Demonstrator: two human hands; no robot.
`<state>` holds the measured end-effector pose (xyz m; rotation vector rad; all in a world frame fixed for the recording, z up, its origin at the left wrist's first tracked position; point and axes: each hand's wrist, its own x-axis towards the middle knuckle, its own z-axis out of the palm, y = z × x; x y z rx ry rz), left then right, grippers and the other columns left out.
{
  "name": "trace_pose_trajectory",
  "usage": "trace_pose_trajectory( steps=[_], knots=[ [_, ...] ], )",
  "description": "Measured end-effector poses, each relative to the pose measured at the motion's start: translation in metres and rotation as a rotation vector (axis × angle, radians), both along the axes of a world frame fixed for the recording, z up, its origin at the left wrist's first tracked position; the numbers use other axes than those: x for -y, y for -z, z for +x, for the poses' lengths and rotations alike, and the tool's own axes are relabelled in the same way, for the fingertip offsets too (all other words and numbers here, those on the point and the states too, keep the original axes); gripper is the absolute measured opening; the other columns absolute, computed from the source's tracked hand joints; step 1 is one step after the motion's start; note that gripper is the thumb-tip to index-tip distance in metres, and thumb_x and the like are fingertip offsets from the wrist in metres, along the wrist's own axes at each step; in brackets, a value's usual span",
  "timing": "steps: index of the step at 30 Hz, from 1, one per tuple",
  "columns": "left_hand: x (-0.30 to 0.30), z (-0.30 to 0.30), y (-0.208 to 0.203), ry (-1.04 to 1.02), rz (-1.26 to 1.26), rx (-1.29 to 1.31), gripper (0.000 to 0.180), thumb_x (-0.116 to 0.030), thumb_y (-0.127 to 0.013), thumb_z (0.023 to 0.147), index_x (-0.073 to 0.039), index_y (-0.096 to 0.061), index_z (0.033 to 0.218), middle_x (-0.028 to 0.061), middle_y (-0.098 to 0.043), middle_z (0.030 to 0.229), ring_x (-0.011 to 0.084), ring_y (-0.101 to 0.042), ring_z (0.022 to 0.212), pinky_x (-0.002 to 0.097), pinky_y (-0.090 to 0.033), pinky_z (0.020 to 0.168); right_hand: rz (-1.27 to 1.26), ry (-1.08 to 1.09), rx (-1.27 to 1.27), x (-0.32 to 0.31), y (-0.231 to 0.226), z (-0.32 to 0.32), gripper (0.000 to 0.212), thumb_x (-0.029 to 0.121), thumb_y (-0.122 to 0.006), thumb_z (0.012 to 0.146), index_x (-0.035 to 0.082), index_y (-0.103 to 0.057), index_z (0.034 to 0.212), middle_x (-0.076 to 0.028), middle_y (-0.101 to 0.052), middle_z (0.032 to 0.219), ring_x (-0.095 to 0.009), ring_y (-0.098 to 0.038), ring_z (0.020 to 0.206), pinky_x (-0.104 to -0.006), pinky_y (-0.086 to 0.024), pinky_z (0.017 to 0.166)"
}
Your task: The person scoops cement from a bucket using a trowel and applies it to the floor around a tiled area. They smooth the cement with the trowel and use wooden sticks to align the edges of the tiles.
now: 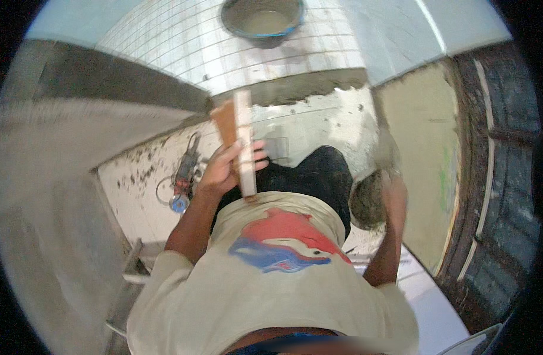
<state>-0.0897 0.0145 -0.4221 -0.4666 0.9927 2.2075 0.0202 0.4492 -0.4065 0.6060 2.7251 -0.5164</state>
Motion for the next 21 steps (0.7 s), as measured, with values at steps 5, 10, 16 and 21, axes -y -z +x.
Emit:
trace_pose_trajectory(
  steps=[5,10,16,21],
  knots=[
    [-0.022,-0.008,-0.012,0.003,0.2,-0.123,0.05,-0.018,-0.057,0.104,0.001,-0.04,0.147,0.0251,-0.058,0.135,0.0345,-0.062,0.121,0.053,-0.054,0.102,0.192,0.111,0.429,-0.013,0.025,0.131,0.042,0.037,-0.06,0.092,0.0,-0.074,0.105,-0.03,-0.07,0.104,-0.047,-0.068,0.101,-0.0551,-0.053,0.088],
    [-0.043,0.004,-0.021,-0.013,0.105,-0.096,0.05,-0.014,-0.061,0.101,0.006,-0.044,0.143,0.0225,-0.062,0.129,0.0328,-0.065,0.116,0.0479,-0.056,0.1,0.154,0.198,0.387,-0.023,0.093,0.161,0.034,0.029,-0.064,0.09,-0.003,-0.071,0.101,-0.029,-0.071,0.097,-0.048,-0.068,0.097,-0.055,-0.054,0.086],
    [-0.091,0.019,-0.035,0.014,0.135,-0.168,0.04,-0.009,-0.063,0.098,0.007,-0.053,0.134,0.0174,-0.067,0.119,0.0268,-0.068,0.109,0.0401,-0.058,0.096,-0.386,0.02,-0.083,0.113,-0.055,0.031,0.044,0.028,-0.063,0.097,-0.002,-0.058,0.128,-0.027,-0.065,0.121,-0.046,-0.062,0.109,-0.0462,-0.048,0.097],
    [-0.142,0.018,-0.026,0.021,0.075,-0.196,0.032,-0.012,-0.064,0.099,0.004,-0.057,0.127,0.014,-0.069,0.112,0.0256,-0.069,0.102,0.0391,-0.057,0.09,-0.555,-0.214,-0.532,0.17,-0.045,0.002,0.047,0.029,-0.062,0.098,-0.003,-0.049,0.129,-0.029,-0.065,0.105,-0.044,-0.066,0.097,-0.047,-0.05,0.086]
  ],
)
